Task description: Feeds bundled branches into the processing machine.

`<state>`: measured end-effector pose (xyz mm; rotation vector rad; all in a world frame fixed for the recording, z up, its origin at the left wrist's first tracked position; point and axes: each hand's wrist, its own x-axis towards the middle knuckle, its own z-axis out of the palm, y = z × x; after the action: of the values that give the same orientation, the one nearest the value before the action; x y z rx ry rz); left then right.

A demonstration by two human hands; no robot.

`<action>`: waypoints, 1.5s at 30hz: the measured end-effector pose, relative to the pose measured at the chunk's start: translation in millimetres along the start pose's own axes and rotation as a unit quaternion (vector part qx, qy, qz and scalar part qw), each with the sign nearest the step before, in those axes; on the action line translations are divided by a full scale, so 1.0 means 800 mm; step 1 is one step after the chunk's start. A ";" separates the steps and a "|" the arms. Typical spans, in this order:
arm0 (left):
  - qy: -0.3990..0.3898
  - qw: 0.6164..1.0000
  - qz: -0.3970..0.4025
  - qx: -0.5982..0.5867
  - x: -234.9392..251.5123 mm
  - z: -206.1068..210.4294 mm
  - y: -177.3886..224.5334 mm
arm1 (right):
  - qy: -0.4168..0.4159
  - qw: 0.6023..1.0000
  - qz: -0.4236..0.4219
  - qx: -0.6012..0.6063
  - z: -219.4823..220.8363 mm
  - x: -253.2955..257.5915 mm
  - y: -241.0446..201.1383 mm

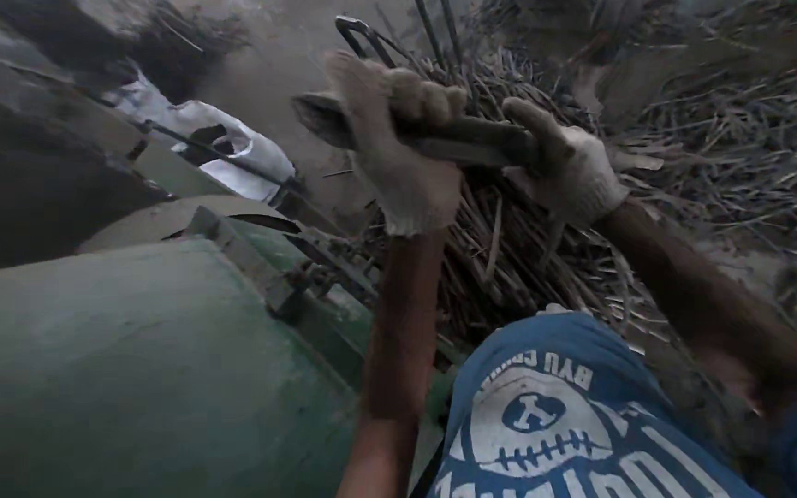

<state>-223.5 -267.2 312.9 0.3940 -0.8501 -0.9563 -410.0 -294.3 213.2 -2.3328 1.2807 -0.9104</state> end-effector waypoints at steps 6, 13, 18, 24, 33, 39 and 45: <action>0.047 0.997 -0.036 -0.057 0.002 -0.056 0.011 | -0.109 0.993 0.024 0.027 -0.040 -0.006 0.048; 0.032 0.983 -0.038 -0.177 0.020 -0.107 -0.026 | -0.168 0.979 -0.028 -0.113 -0.111 -0.043 0.060; 0.078 0.961 -0.119 -0.238 -0.009 -0.156 -0.100 | -0.195 0.974 0.003 -0.112 -0.107 -0.081 0.077; 0.191 0.941 -0.223 -0.171 -0.048 -0.193 -0.181 | -0.186 0.969 0.045 -0.154 -0.057 -0.148 0.093; 0.316 0.700 -0.567 0.296 -0.245 -0.278 -0.277 | -0.316 0.864 0.335 -0.204 0.029 -0.219 0.201; 0.095 0.507 -0.665 0.540 -0.394 -0.333 -0.216 | -0.337 0.811 0.428 -0.215 0.083 -0.192 0.288; 0.178 0.414 -0.717 0.532 -0.460 -0.325 -0.159 | -0.350 0.807 0.436 -0.192 0.164 -0.104 0.355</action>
<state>-199.8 -43.4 -97.4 2.7178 -0.4073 -1.6038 -534.2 -380.9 -73.1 -1.6349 1.9472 0.5004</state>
